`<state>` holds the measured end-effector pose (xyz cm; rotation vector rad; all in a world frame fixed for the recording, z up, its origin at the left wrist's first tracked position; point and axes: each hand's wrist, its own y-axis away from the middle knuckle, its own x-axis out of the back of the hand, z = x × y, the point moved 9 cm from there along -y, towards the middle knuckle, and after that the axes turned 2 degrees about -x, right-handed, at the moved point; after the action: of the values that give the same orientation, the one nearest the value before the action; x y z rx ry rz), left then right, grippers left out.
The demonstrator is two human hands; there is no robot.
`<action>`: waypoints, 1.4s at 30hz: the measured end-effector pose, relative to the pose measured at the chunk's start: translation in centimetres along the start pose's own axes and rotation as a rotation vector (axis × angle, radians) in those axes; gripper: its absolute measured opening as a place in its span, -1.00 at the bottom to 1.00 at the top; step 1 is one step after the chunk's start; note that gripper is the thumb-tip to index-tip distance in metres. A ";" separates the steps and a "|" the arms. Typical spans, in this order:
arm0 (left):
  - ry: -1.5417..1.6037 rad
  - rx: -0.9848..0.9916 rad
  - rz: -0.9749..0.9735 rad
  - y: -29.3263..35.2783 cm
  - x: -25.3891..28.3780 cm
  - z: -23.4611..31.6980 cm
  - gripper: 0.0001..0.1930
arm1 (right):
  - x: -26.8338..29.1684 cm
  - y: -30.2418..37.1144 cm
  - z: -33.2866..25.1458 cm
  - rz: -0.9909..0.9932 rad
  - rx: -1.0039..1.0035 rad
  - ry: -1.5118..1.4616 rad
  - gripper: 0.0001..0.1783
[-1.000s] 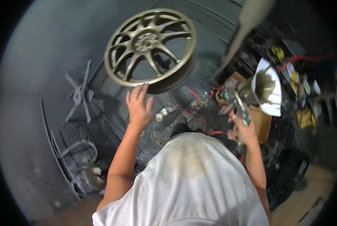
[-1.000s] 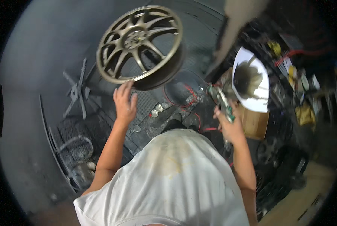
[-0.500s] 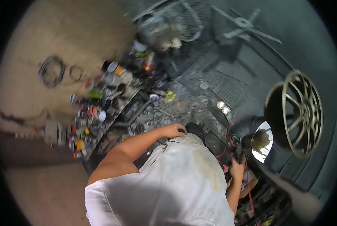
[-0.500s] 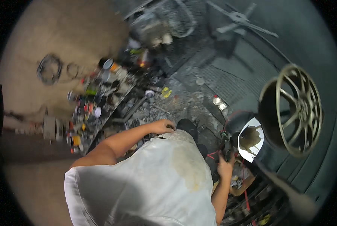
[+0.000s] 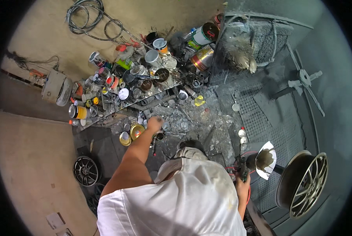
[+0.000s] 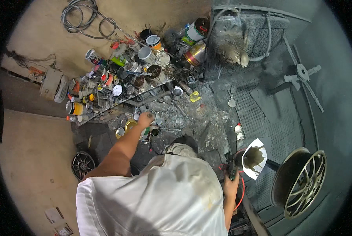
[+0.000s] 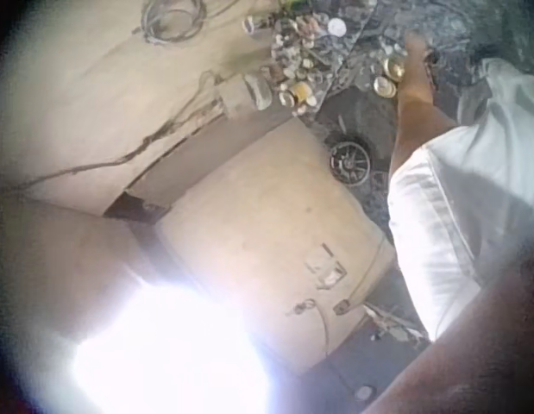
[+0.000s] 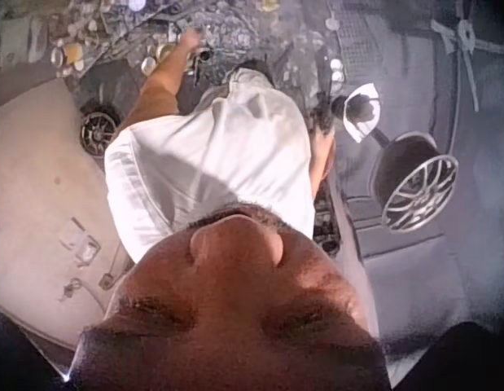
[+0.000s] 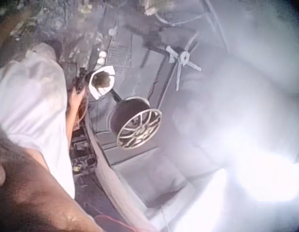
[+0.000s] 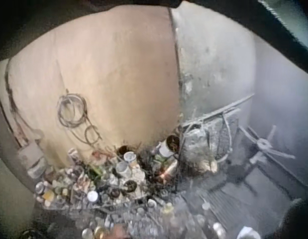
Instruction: The person pours liquid from multiple containers into a spray gun and then uses the spray gun to paint a car rim.
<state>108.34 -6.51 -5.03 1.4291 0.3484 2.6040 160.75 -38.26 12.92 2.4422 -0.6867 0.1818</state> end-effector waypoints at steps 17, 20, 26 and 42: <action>0.199 0.219 0.399 -26.7 18.6 -0.5 -0.64 | -14.4 -2.9 -11.4 -0.135 -0.090 0.123 -0.69; 0.209 -0.132 0.430 -25.1 21.1 3.7 -0.79 | -14.9 -3.0 -10.4 -0.174 -0.216 0.047 -0.69; 0.325 -0.260 0.097 -26.2 19.0 7.1 -0.81 | -16.3 -3.4 -13.6 -0.160 -0.072 0.076 -0.67; 0.687 0.154 0.702 -19.7 10.5 -1.0 -0.23 | -14.5 -3.0 -9.6 -0.126 -0.049 0.124 -0.59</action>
<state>102.30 14.89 -2.45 0.6980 0.1205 3.6824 150.13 -24.37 15.22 2.3957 -0.4762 0.2605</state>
